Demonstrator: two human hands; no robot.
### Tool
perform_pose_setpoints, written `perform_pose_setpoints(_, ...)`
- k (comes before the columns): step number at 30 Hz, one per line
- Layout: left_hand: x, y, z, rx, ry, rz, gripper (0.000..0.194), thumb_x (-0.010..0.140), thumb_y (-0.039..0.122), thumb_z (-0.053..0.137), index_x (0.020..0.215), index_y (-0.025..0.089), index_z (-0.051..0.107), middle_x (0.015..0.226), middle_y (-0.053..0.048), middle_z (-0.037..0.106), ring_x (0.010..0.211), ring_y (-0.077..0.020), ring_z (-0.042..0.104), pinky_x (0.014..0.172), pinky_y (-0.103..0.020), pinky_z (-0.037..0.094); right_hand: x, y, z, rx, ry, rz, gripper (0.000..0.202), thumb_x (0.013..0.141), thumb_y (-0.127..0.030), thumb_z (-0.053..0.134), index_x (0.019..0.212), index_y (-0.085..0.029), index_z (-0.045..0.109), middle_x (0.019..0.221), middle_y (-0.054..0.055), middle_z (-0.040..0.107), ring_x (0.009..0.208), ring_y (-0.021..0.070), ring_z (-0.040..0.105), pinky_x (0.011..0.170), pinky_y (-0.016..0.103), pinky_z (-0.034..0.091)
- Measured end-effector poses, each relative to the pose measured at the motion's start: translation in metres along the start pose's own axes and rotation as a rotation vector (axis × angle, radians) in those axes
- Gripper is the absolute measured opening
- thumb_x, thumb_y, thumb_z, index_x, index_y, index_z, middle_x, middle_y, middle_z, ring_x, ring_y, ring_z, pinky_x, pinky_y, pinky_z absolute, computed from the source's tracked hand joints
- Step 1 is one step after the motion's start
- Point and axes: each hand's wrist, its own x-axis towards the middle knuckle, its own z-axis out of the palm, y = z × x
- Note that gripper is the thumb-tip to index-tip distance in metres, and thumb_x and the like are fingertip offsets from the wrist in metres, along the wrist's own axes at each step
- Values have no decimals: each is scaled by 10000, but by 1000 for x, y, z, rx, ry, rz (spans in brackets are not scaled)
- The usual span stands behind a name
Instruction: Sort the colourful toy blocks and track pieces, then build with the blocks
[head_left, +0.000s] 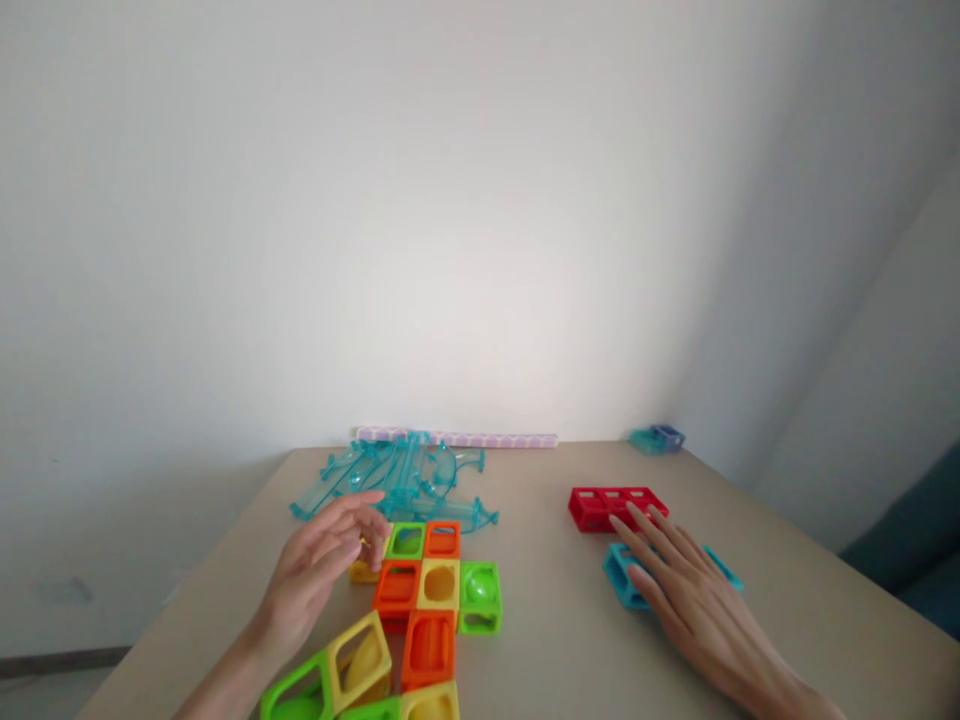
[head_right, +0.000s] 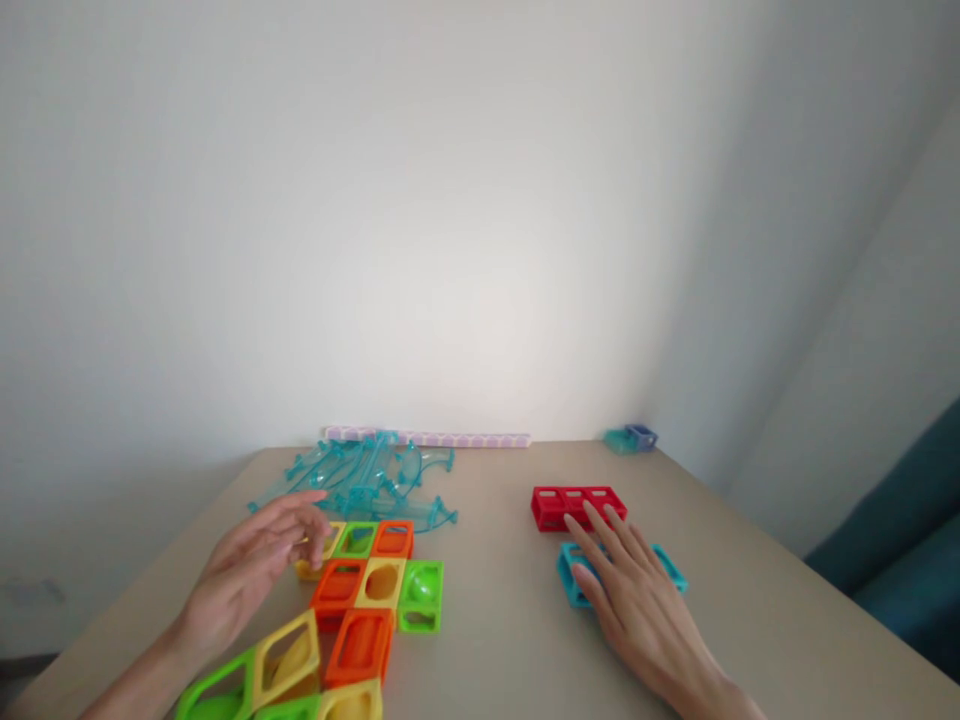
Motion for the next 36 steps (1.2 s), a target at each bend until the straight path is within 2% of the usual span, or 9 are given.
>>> perform_pose_setpoints(2, 0, 0, 0, -3, -1, 3, 361, 895, 286, 485, 1231, 163, 527, 941, -111, 599, 797, -213, 551, 683, -342, 443, 5, 4, 1, 32, -49, -19, 515, 963, -433, 351, 1455, -284, 326, 1516, 65, 294, 1387, 318, 253, 1076, 587, 305)
perform_pose_setpoints(6, 0, 0, 1, -12, -4, 1, 362, 895, 298, 486, 1227, 164, 538, 927, -111, 602, 786, -210, 550, 658, -334, 446, 20, 13, -3, 72, -54, -33, 528, 980, -424, 293, 1477, -247, 255, 1523, 52, 260, 1403, 288, 206, 1118, 574, 229)
perform_pose_setpoints(13, 1, 2, 3, -4, 9, -16, 341, 867, 287, 532, 1191, 188, 575, 898, -86, 615, 726, -186, 552, 640, -314, 435, 48, 17, 6, 87, -183, 15, 543, 978, -467, 247, 1440, -203, 359, 1485, 67, 336, 1387, 294, 250, 1110, 562, 264)
perform_pose_setpoints(19, 0, -2, 2, 18, 2, -28, 344, 873, 279, 522, 1204, 195, 566, 910, -82, 615, 711, -175, 555, 648, -306, 420, 36, 33, 12, 78, -163, -29, 534, 973, -477, 277, 1452, -245, 329, 1491, 45, 335, 1386, 271, 270, 1118, 554, 248)
perform_pose_setpoints(27, -3, -5, 0, 28, -10, -42, 350, 878, 281, 513, 1212, 185, 558, 934, -94, 608, 721, -182, 554, 654, -312, 418, 13, 46, -3, 95, -231, -35, 596, 958, -530, 267, 1452, -202, 333, 1516, 64, 259, 1400, 284, 205, 1128, 552, 191)
perform_pose_setpoints(32, -2, -2, 2, 27, -18, -43, 354, 868, 292, 531, 1198, 170, 571, 911, -98, 608, 712, -186, 551, 654, -315, 420, 2, 43, 1, 40, -96, 60, 661, 935, -571, 276, 1480, -197, 254, 1546, 86, 103, 1405, 317, 89, 1112, 570, 196)
perform_pose_setpoints(36, -1, 0, 4, 16, -10, -43, 348, 863, 298, 538, 1182, 170, 587, 908, -100, 609, 712, -187, 549, 653, -312, 420, 0, 42, 3, 25, -160, 62, 585, 945, -547, 290, 1466, -280, 283, 1529, 52, 216, 1398, 314, 154, 1101, 601, 196)
